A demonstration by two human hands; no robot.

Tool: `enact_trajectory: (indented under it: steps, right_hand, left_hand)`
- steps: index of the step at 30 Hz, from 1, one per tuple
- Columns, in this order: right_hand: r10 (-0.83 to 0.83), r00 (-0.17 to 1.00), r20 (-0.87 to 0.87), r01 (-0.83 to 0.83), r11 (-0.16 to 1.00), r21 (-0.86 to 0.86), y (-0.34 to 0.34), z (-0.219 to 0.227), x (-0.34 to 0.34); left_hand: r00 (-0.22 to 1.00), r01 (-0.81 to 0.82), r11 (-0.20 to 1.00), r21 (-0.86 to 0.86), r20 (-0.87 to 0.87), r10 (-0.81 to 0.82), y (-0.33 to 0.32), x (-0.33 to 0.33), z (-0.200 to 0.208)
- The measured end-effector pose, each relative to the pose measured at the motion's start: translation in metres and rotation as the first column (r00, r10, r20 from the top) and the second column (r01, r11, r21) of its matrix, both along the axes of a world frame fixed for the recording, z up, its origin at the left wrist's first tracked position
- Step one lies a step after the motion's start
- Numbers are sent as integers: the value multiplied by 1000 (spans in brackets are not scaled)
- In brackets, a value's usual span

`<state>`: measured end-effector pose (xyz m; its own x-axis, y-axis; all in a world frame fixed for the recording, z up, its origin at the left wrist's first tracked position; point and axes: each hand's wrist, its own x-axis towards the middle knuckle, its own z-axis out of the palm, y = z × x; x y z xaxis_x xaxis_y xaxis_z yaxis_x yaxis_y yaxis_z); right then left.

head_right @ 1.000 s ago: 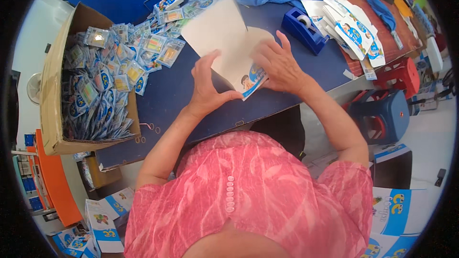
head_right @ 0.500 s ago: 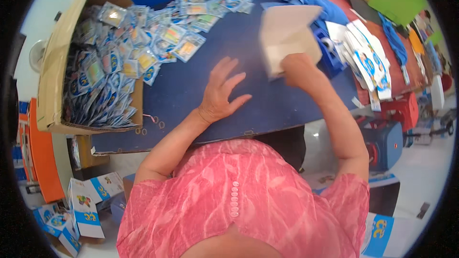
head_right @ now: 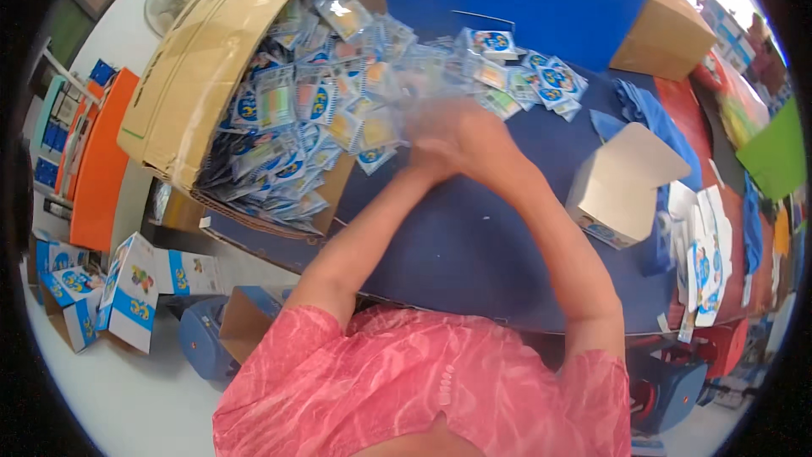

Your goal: The person packs small items into sachets, folds cardboard boxes, fills the boxes with sachets, and seals them with tape from a dispenser before placing the packed boxes into a carton.

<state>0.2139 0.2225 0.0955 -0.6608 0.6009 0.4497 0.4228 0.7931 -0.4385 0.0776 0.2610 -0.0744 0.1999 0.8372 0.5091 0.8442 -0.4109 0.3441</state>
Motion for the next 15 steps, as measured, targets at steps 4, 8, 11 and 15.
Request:
enact_trajectory:
  steps: [4, 8, 11, 15]
  right_hand:
    - [209, 974, -84, -197, 971, 133, 36, 34, -125]
    - [205, 979, -17, -191, 934, 301, 35, 35, -219]
    - [-22, 1000, 11, 15, 906, 424, 48, 4, -251]
    - [0, 1000, 13, -2, 986, 167, 83, -12, -237]
  left_hand:
    - [945, 120, 990, -77, 313, -90, -35, 9, 31]
    - [580, -297, 954, 29, 799, 157, -136, -10, 48]
    - [638, -400, 915, -43, 704, 312, -182, -45, 60]
    - [327, -496, 862, -103, 897, 296, -170, -66, 100]
